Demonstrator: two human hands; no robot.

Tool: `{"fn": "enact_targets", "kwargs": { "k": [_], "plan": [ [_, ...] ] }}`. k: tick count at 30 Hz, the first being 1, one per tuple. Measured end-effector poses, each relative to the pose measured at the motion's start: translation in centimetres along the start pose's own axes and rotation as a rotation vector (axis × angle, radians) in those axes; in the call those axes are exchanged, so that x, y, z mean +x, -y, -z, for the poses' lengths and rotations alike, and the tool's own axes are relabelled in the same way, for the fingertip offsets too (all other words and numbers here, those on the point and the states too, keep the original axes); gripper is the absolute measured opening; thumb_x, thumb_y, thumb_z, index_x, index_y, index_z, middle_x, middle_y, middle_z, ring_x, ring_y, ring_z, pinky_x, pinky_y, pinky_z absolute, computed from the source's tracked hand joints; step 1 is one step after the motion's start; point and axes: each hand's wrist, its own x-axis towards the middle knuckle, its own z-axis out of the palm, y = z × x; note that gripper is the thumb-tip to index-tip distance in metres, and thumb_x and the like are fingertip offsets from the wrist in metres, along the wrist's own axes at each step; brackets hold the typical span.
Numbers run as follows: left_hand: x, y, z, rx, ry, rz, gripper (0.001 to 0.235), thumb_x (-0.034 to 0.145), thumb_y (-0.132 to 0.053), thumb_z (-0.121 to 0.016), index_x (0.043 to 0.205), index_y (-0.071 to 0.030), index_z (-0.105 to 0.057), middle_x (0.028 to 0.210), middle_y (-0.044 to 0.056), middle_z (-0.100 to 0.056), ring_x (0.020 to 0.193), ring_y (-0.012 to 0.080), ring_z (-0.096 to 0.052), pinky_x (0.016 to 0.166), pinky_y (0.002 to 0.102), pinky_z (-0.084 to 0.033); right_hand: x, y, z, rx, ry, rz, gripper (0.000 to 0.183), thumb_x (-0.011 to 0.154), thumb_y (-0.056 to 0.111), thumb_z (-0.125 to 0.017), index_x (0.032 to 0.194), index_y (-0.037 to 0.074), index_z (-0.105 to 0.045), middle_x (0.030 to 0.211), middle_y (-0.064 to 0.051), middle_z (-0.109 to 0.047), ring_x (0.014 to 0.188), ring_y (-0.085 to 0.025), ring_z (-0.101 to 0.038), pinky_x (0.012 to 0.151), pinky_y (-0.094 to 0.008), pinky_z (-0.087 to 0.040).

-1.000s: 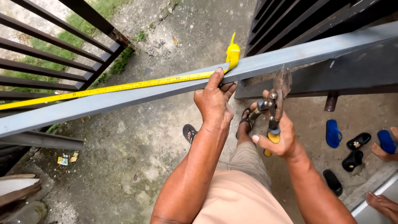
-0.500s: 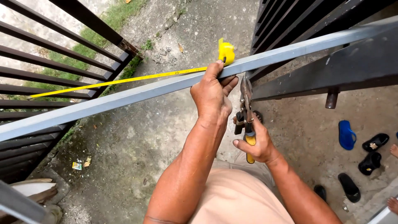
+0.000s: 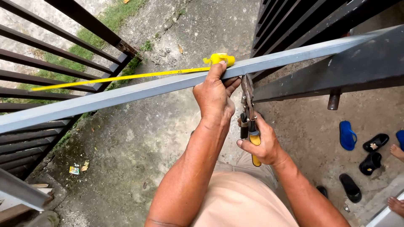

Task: Measuring a metal profile with a tape measure and cutting it to size using tin snips.

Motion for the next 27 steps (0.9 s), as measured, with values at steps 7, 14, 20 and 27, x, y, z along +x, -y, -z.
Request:
{"fn": "enact_targets", "kwargs": {
  "k": [7,14,20,27],
  "plan": [
    [0.5,0.7,0.6,-0.004,-0.015,0.015,0.035,0.072,-0.01,-0.083,0.089,0.015,-0.064,0.074,0.02,-0.058,0.055,0.0374,-0.072,0.055,0.05,-0.065,-0.3,2.0,-0.3,-0.112,0.0,-0.032,0.077,0.067,0.017,-0.086,0.138,-0.002,-0.06,0.11,-0.02,-0.072,0.103,-0.029,-0.071,0.092,-0.047,-0.057],
    [1.1,1.4,1.3,-0.013,-0.019,0.022,0.034,0.072,-0.009,-0.082,0.088,0.014,-0.064,0.074,0.021,-0.06,0.054,0.0367,-0.072,0.055,0.048,-0.065,-0.5,2.1,0.0,-0.162,0.005,-0.05,0.082,0.068,0.016,-0.085,0.143,-0.003,-0.056,0.108,-0.021,-0.071,0.103,-0.03,-0.071,0.093,-0.048,-0.057],
    [0.6,1.5,1.5,-0.022,-0.024,0.043,0.036,0.072,-0.012,-0.083,0.089,0.015,-0.064,0.074,0.021,-0.059,0.056,0.0374,-0.072,0.056,0.05,-0.065,-1.1,1.2,-0.4,-0.04,-0.013,-0.106,0.068,0.068,0.019,-0.088,0.131,0.003,-0.068,0.106,-0.015,-0.076,0.1,-0.024,-0.073,0.091,-0.042,-0.059],
    [-0.3,0.8,1.6,-0.01,-0.026,0.04,0.037,0.072,-0.013,-0.083,0.09,0.014,-0.065,0.075,0.02,-0.059,0.058,0.0368,-0.073,0.059,0.05,-0.065,-0.8,3.3,-0.5,-0.252,-0.011,-0.067,0.087,0.07,0.021,-0.086,0.147,-0.005,-0.053,0.107,-0.024,-0.072,0.094,-0.035,-0.072,0.085,-0.052,-0.058]
  ]
}}
